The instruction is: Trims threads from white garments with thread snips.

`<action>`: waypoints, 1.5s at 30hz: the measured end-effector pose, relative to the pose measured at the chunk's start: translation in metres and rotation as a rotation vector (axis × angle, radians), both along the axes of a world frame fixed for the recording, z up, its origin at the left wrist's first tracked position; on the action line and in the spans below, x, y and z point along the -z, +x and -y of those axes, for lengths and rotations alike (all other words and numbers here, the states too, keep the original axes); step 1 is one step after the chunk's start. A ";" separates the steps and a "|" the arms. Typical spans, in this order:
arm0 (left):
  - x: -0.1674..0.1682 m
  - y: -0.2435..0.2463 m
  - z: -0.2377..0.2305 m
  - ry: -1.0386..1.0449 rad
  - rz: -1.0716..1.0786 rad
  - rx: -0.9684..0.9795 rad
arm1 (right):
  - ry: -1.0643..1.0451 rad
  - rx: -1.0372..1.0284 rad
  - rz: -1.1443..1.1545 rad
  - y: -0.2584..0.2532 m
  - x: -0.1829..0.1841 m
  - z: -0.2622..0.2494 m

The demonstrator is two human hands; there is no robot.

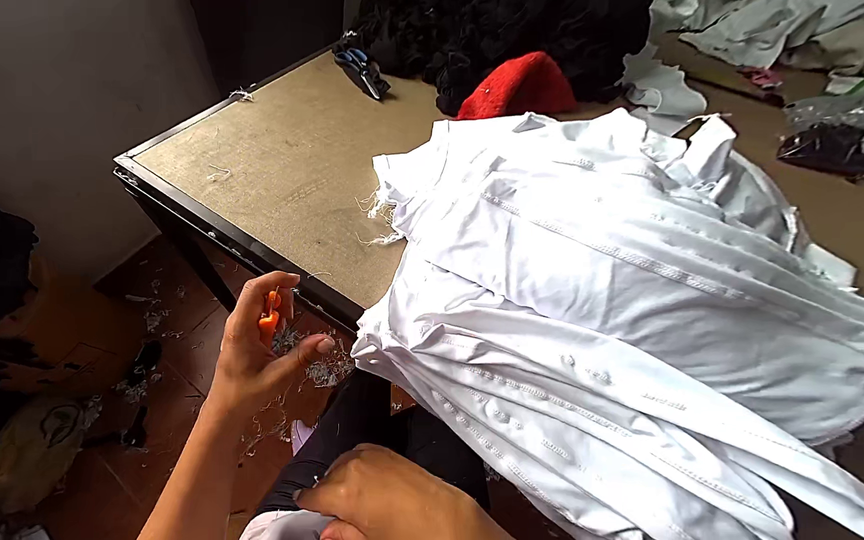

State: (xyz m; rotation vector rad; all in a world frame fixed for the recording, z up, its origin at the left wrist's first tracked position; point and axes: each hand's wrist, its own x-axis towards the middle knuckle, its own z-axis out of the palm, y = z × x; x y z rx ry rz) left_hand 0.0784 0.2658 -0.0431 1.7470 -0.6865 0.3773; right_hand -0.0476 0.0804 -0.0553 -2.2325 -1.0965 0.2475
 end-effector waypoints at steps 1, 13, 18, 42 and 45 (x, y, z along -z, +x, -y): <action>0.000 0.000 0.004 0.108 0.044 0.037 | -0.003 0.035 -0.006 -0.003 0.004 0.009; -0.041 0.039 0.053 0.477 0.157 0.432 | 0.343 0.772 0.167 -0.071 0.006 0.069; -0.035 0.034 0.054 0.451 0.144 0.477 | 0.371 0.937 0.577 -0.034 -0.030 0.076; -0.055 0.039 0.067 0.786 0.220 0.295 | 0.145 0.890 0.302 0.071 -0.046 0.087; -0.057 0.038 0.074 0.810 0.223 0.317 | 0.128 0.887 0.301 0.071 -0.048 0.087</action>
